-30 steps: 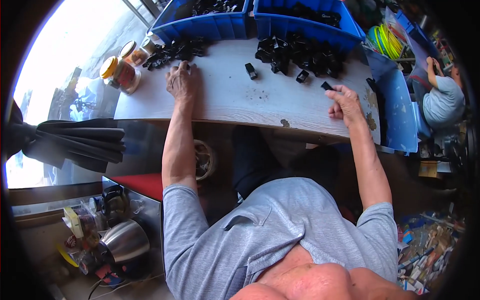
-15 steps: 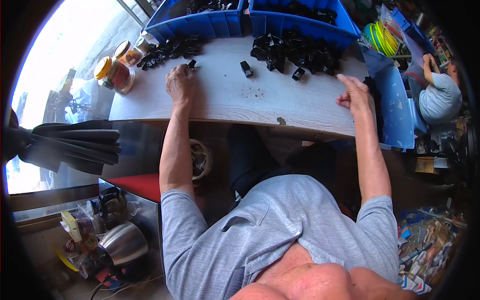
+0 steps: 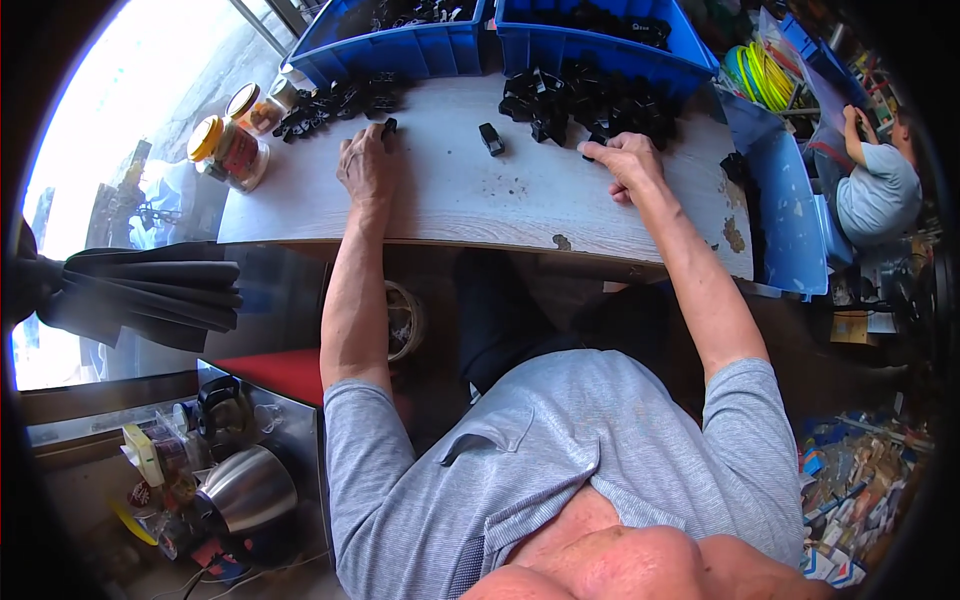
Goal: Assembling small black plastic/mechanical components by hand at a workbench.
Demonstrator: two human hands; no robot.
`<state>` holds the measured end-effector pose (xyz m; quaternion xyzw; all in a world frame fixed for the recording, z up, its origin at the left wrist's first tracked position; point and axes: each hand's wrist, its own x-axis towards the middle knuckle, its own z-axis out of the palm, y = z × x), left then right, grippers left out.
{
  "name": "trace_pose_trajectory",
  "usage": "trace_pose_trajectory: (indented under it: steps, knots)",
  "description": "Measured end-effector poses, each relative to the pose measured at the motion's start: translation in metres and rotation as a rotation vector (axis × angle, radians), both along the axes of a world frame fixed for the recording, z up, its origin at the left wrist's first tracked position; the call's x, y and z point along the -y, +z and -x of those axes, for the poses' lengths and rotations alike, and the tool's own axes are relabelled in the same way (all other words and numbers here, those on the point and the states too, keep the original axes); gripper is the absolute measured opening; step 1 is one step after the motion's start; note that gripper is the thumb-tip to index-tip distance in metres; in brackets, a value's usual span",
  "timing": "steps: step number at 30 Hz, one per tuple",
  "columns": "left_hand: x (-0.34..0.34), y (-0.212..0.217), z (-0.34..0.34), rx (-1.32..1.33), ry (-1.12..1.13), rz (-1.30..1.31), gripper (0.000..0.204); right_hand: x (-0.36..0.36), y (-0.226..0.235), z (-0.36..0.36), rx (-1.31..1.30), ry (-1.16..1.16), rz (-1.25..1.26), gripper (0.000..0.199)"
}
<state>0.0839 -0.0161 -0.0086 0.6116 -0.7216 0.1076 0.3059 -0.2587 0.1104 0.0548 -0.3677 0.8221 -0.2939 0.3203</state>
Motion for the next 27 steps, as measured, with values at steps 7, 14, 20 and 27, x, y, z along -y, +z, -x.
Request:
trace_pose_trajectory:
  steps: [7,14,20,27]
  knots:
    - [-0.005,-0.012,-0.006,-0.11,-0.146,0.075,0.022,0.003,-0.009,-0.003,-0.051,0.034,0.014,0.042]
    - [-0.087,0.0,0.079,-0.543,-0.59,-0.051,0.026,-0.022,-0.004,-0.008,0.019,0.193,0.011,0.038]
    - [-0.114,0.016,0.131,-0.36,-0.834,-0.037,0.028,-0.03,0.002,-0.028,0.089,0.339,-0.04,0.036]
    - [-0.107,0.023,0.146,-0.155,-0.955,-0.088,0.031,-0.03,-0.005,-0.019,0.115,0.352,0.018,0.036]
